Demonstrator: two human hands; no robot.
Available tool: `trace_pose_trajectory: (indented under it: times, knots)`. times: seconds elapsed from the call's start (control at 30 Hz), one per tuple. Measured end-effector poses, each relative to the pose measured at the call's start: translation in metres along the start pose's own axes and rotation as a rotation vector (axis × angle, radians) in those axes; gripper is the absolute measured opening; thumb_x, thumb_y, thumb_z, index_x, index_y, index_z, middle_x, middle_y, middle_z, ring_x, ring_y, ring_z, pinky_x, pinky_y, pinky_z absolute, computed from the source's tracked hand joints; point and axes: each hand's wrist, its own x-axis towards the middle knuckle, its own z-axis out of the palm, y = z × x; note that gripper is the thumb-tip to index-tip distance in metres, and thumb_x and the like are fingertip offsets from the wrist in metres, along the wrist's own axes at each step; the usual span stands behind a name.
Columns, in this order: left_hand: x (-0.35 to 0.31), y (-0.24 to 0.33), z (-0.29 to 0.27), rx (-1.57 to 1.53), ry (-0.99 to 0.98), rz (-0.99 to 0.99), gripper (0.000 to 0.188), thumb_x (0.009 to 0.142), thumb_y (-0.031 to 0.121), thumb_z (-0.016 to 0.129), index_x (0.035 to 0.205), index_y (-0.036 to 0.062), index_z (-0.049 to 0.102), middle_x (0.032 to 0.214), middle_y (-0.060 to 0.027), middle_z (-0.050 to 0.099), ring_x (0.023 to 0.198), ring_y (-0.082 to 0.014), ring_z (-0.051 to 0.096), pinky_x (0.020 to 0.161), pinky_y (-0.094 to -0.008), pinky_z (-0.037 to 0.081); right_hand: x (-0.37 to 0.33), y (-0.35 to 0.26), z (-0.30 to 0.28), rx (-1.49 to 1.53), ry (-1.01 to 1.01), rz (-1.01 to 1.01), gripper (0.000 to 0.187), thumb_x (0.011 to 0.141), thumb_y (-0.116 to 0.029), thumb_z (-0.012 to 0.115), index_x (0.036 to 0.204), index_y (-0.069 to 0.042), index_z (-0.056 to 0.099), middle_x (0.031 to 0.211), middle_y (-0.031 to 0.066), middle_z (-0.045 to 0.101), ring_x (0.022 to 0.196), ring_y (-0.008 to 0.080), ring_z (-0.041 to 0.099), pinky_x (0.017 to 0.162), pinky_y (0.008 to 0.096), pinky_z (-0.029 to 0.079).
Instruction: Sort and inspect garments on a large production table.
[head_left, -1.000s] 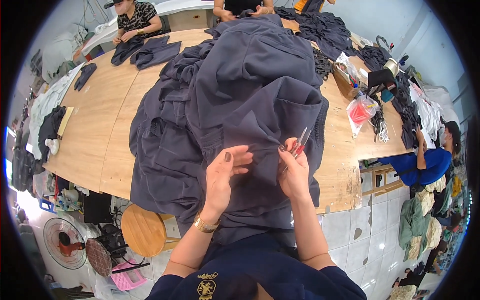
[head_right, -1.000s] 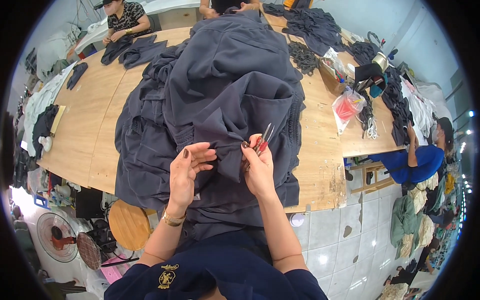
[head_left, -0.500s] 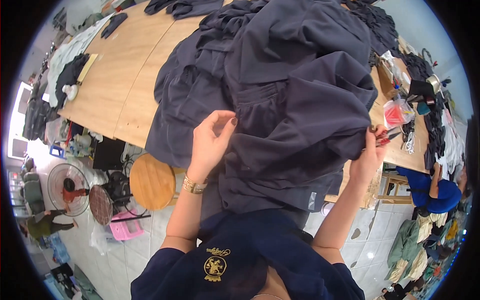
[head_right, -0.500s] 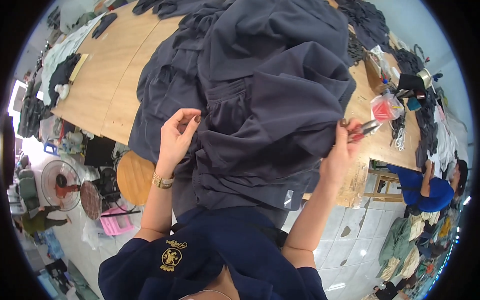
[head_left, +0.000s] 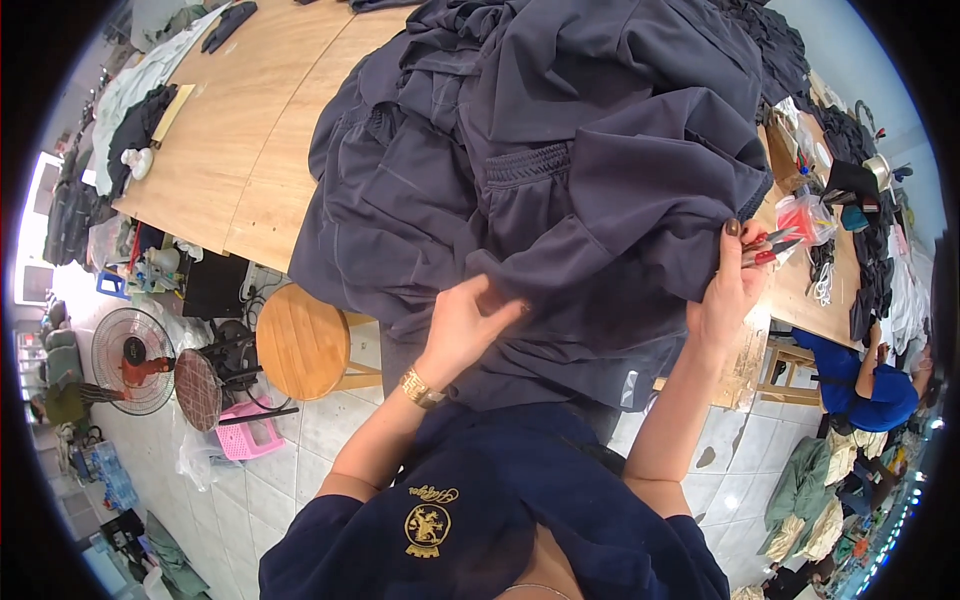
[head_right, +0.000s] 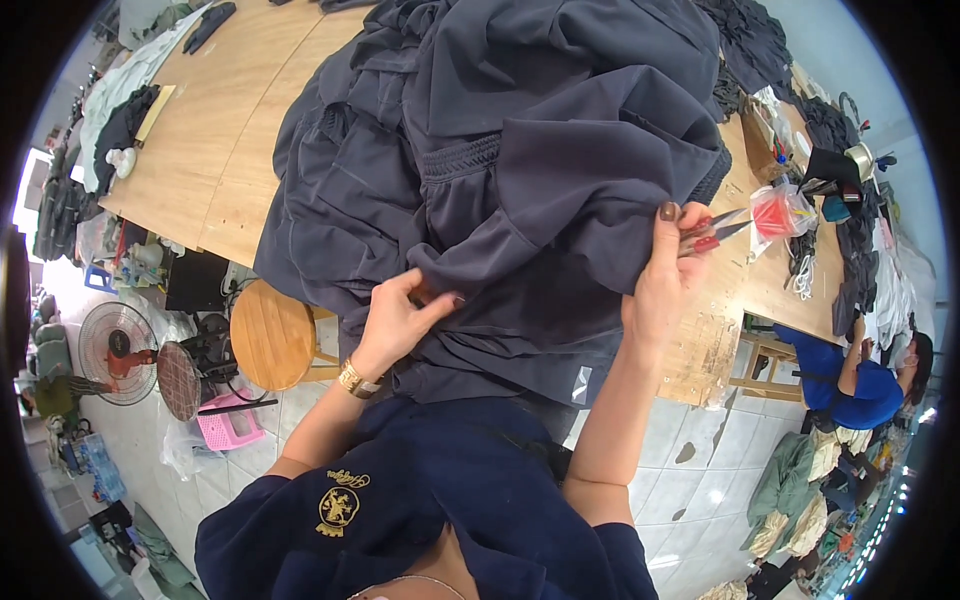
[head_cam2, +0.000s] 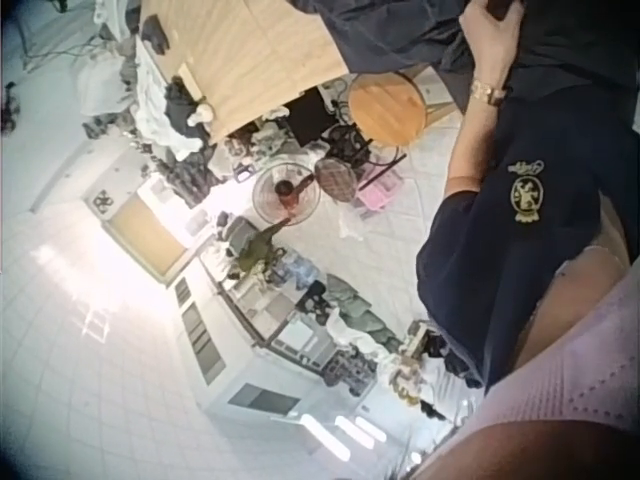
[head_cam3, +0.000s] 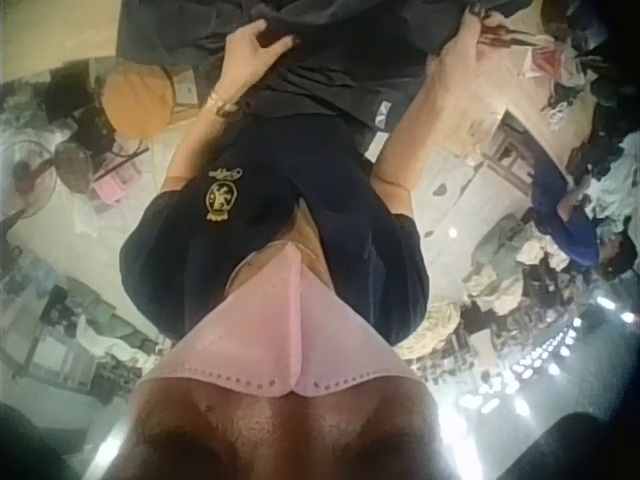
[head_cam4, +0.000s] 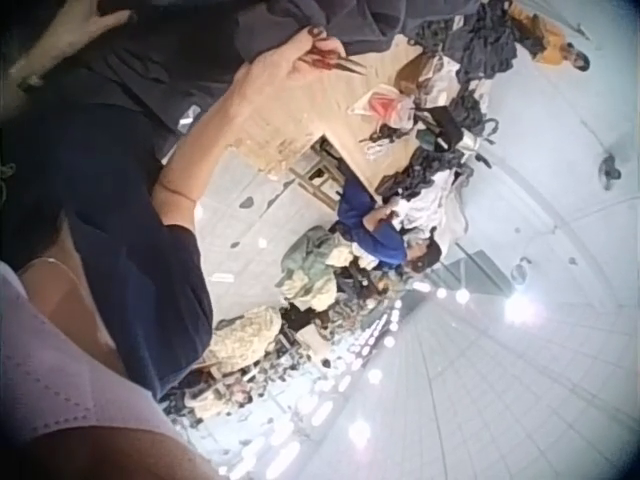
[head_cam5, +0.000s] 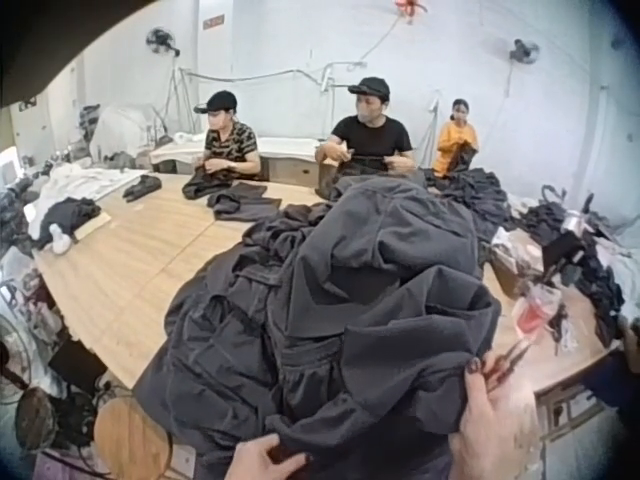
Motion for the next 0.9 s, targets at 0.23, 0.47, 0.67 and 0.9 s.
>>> trace_pose_trajectory:
  times: [0.23,0.47,0.67,0.9]
  knots:
    - [0.031,0.013,-0.021,-1.026,0.177,0.109,0.019,0.094,0.018,0.053,0.1,0.0004,0.06,0.093,-0.0018,0.064,0.083,-0.0072,0.056,0.076,-0.0212,0.045,0.008,0.004,0.007,-0.077,-0.002,-0.102,0.014,0.091,-0.003,0.055,0.087,-0.009,0.044,0.084,-0.0044,0.039,0.077,0.0038,0.037,0.07,0.0171,0.031]
    - [0.041,0.014,-0.041,-1.629,-0.419,-0.096,0.061,0.098,0.047,0.022,0.14,0.0024,0.025,0.136,-0.0159,0.043,0.124,-0.0279,0.045,0.106,-0.0414,0.034,0.015,0.017,0.007,-0.153,-0.007,-0.122,0.014,0.09,-0.002,0.055,0.089,-0.008,0.043,0.086,-0.0032,0.039,0.078,0.0049,0.036,0.072,0.0181,0.031]
    - [0.035,0.015,-0.055,-1.739,-0.359,-0.156,0.072,0.092,0.061,0.025,0.13,0.0033,0.043,0.132,-0.0171,0.048,0.123,-0.0286,0.045,0.105,-0.041,0.033,0.003,0.017,0.038,-0.437,-0.296,-0.196,0.013,0.091,0.003,0.046,0.087,-0.004,0.036,0.082,0.0005,0.033,0.075,0.009,0.033,0.07,0.0194,0.031]
    - [0.031,0.065,0.01,-1.42,-0.378,0.002,0.057,0.094,0.057,0.028,0.126,0.0146,0.05,0.133,0.0051,0.043,0.125,-0.0109,0.035,0.104,-0.0277,0.025,-0.053,0.007,0.057,-0.859,-0.595,-0.369,0.032,0.079,-0.009,0.067,0.088,-0.001,0.037,0.079,0.0067,0.027,0.071,0.0192,0.033,0.065,0.0288,0.031]
